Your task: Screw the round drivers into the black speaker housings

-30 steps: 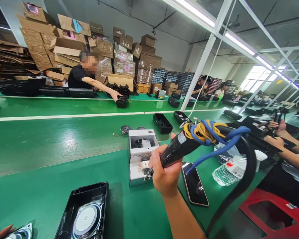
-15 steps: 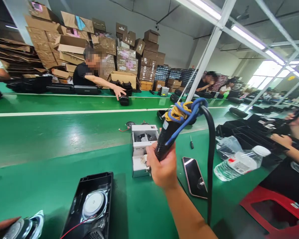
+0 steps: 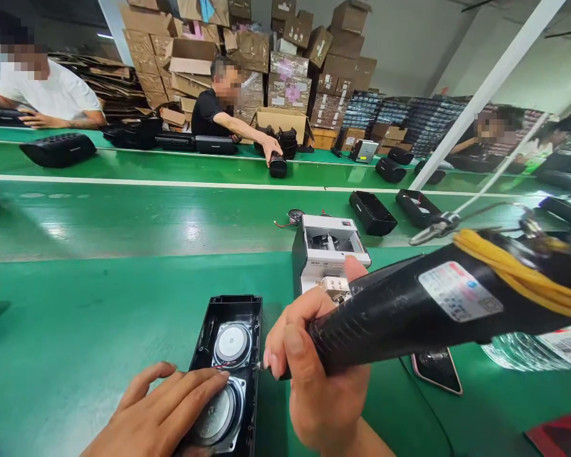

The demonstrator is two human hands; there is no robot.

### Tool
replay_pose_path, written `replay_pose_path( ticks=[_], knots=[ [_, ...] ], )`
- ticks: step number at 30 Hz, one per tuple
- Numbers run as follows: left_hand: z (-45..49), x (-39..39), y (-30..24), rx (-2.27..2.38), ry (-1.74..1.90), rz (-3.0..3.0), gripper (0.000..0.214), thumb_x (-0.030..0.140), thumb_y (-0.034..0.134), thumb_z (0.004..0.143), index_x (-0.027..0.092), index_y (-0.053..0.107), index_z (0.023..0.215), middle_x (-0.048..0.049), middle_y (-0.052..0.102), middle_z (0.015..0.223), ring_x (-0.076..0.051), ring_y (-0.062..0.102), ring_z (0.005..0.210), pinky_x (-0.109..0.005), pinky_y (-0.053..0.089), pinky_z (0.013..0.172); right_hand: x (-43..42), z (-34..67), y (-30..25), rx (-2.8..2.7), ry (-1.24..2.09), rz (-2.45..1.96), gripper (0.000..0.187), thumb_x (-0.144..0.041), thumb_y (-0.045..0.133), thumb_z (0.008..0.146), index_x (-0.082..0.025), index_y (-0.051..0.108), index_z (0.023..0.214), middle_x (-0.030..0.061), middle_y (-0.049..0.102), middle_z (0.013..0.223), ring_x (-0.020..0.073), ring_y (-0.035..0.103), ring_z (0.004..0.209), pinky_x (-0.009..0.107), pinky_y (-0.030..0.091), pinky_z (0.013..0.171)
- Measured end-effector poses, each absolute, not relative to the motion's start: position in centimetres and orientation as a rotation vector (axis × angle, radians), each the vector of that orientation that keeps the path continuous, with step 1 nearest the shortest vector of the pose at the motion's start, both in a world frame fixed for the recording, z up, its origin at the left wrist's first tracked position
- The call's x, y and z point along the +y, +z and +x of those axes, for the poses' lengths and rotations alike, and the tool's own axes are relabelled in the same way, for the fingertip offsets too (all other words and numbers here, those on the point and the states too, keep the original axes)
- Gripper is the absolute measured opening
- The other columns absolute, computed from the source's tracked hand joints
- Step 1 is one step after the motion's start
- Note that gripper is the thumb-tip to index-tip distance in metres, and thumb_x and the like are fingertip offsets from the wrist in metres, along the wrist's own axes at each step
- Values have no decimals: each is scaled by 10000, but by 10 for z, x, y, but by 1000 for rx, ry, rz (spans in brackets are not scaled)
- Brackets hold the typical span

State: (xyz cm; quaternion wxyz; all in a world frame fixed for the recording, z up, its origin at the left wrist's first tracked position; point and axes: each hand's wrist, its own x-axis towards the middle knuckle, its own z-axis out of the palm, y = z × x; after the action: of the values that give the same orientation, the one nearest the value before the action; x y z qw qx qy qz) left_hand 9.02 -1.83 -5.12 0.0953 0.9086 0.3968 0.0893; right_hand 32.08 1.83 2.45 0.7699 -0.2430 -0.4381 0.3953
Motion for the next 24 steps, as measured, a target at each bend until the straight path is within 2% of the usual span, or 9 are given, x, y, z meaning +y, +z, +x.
replay_pose_path(
  ticks=[2,5,11,16,21,24],
  knots=[
    [93,-19,-51,1178,187,2662,811,101,667,841,337,516,1602,-11,747,1510,-284,776,1261,-497,479,1209,17,316,19,-955,897,-505,631,-225,764,1056,-461,480,1568,-94,600,749,107,527,469,244,547,459],
    [98,-22,-55,1178,112,2582,767,99,611,830,318,560,1564,-25,751,1501,-307,753,1308,-546,473,1219,15,312,8,-992,970,-492,590,-237,739,1077,-467,479,1554,-86,586,781,106,527,493,235,532,458],
    [105,-27,-52,1219,92,2501,877,28,514,707,312,556,1535,-23,758,1460,-282,771,1251,-547,516,1170,12,309,-14,-1058,1012,-501,593,-231,721,1089,-465,465,1571,-70,569,839,107,524,532,238,516,475],
    [107,-28,-49,1230,123,2543,865,25,507,697,288,557,1520,-53,776,1416,-310,792,1219,-588,539,1139,11,310,-25,-1115,1037,-517,601,-201,701,1088,-465,449,1565,-64,576,864,120,539,555,257,518,496],
    [111,-28,-49,1229,235,2628,768,29,505,695,251,601,1424,-53,807,1344,-307,818,1152,-564,577,1074,12,311,-32,-1124,1065,-516,612,-187,699,1083,-428,426,1575,-56,576,889,128,539,575,285,510,525],
    [111,-29,-50,1245,290,2632,757,38,517,681,248,614,1402,-42,814,1317,-309,826,1118,-569,585,1049,12,311,-37,-1126,1081,-513,697,-175,701,1079,-438,344,1618,-57,571,896,135,542,595,295,515,543]
  ],
)
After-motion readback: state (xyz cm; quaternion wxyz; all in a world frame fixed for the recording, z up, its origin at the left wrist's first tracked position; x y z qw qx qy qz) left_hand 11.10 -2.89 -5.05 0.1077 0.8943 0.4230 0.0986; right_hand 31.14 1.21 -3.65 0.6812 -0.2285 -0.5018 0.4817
